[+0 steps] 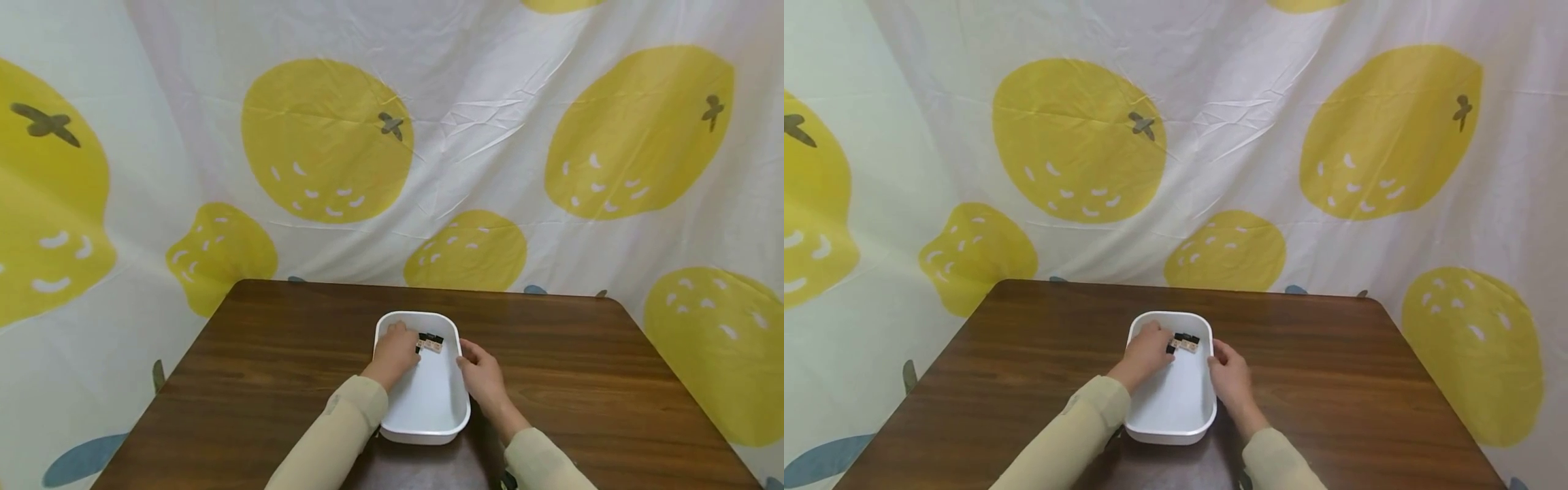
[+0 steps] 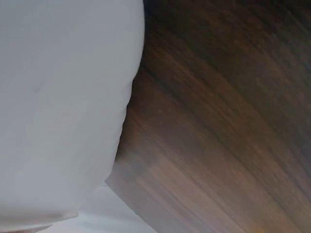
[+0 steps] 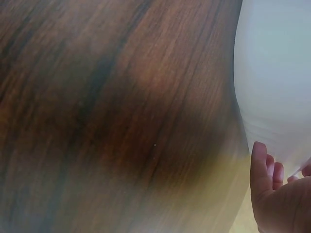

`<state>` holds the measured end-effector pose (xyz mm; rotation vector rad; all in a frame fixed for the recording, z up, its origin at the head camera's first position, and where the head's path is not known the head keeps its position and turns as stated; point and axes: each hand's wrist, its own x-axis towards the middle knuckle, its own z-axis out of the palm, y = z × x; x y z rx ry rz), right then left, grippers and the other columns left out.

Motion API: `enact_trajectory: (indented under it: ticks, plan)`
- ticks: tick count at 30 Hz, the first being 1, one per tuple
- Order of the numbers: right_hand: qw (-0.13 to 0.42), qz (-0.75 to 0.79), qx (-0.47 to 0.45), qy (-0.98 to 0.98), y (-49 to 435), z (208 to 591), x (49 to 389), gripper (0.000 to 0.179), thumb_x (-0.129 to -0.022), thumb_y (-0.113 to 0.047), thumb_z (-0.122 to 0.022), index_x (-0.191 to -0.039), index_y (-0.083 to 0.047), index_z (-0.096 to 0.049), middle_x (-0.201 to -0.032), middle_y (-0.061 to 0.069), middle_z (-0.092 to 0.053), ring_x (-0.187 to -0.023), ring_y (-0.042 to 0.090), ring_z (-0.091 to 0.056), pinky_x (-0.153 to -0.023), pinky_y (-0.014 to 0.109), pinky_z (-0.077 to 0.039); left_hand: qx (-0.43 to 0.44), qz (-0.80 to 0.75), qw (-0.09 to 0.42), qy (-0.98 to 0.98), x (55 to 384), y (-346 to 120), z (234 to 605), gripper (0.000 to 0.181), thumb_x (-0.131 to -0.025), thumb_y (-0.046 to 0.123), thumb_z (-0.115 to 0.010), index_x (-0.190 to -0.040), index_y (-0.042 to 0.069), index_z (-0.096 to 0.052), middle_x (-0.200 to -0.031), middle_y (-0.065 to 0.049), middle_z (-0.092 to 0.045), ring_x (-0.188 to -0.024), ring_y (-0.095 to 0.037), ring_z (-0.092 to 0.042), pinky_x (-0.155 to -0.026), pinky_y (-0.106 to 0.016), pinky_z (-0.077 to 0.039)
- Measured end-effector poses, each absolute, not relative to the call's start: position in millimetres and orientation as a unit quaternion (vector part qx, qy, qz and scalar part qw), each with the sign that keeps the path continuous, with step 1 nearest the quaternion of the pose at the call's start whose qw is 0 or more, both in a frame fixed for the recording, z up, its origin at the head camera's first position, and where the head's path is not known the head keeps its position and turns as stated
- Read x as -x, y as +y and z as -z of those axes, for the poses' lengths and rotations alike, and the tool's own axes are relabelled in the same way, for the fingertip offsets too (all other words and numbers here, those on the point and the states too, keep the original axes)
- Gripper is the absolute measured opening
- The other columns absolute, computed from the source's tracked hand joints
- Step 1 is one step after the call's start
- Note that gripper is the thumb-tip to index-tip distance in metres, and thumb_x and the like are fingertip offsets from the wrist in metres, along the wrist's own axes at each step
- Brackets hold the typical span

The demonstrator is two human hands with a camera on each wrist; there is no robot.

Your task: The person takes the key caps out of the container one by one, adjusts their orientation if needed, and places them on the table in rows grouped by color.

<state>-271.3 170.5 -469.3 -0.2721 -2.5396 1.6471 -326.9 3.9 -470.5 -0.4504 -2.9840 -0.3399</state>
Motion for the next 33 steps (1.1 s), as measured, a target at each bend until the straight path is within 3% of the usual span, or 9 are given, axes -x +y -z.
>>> enact_trajectory:
  ticks: [9,15,27,33]
  plan:
    - [0.051,-0.546,0.088,-0.832,171,470,270,0.040,-0.096,-0.005,-0.055,-0.135,0.003,-0.057,-0.095,0.016,-0.061,-0.087,0.028,-0.059,-0.069,0.031,-0.049,0.174,0.070,0.098,-0.977,327,6,477,0.004,-0.086,0.012,-0.071,-0.084,0.009,-0.072,-0.089,-0.009,-0.056,-0.091,-0.026,-0.057,-0.070,-0.037,-0.052]
    - [0.053,-0.544,0.085,-0.833,172,470,271,0.040,-0.096,-0.005,-0.055,-0.135,0.003,-0.057,-0.093,0.016,-0.060,-0.085,0.027,-0.059,-0.068,0.030,-0.048,0.176,0.072,0.109,-0.976,327,6,480,0.005,-0.085,0.006,-0.069,-0.084,0.010,-0.071,-0.087,-0.008,-0.057,-0.089,-0.026,-0.057,-0.067,-0.037,-0.052]
    - [0.058,-0.548,0.081,-0.831,172,470,271,0.040,-0.095,-0.005,-0.056,-0.134,0.004,-0.057,-0.092,0.015,-0.062,-0.086,0.027,-0.060,-0.069,0.030,-0.049,0.172,0.158,0.056,-0.971,329,4,484,0.012,-0.078,0.012,-0.079,-0.087,0.010,-0.070,-0.085,-0.004,-0.057,-0.082,-0.021,-0.056,-0.068,-0.036,-0.049]
    - [0.058,-0.549,0.082,-0.830,172,471,270,0.039,-0.095,-0.005,-0.056,-0.134,0.003,-0.058,-0.092,0.015,-0.061,-0.086,0.026,-0.059,-0.069,0.030,-0.048,0.175,0.158,0.037,-0.971,328,5,482,0.003,-0.079,0.010,-0.075,-0.080,0.010,-0.072,-0.078,-0.003,-0.057,-0.075,-0.019,-0.054,-0.066,-0.035,-0.047]
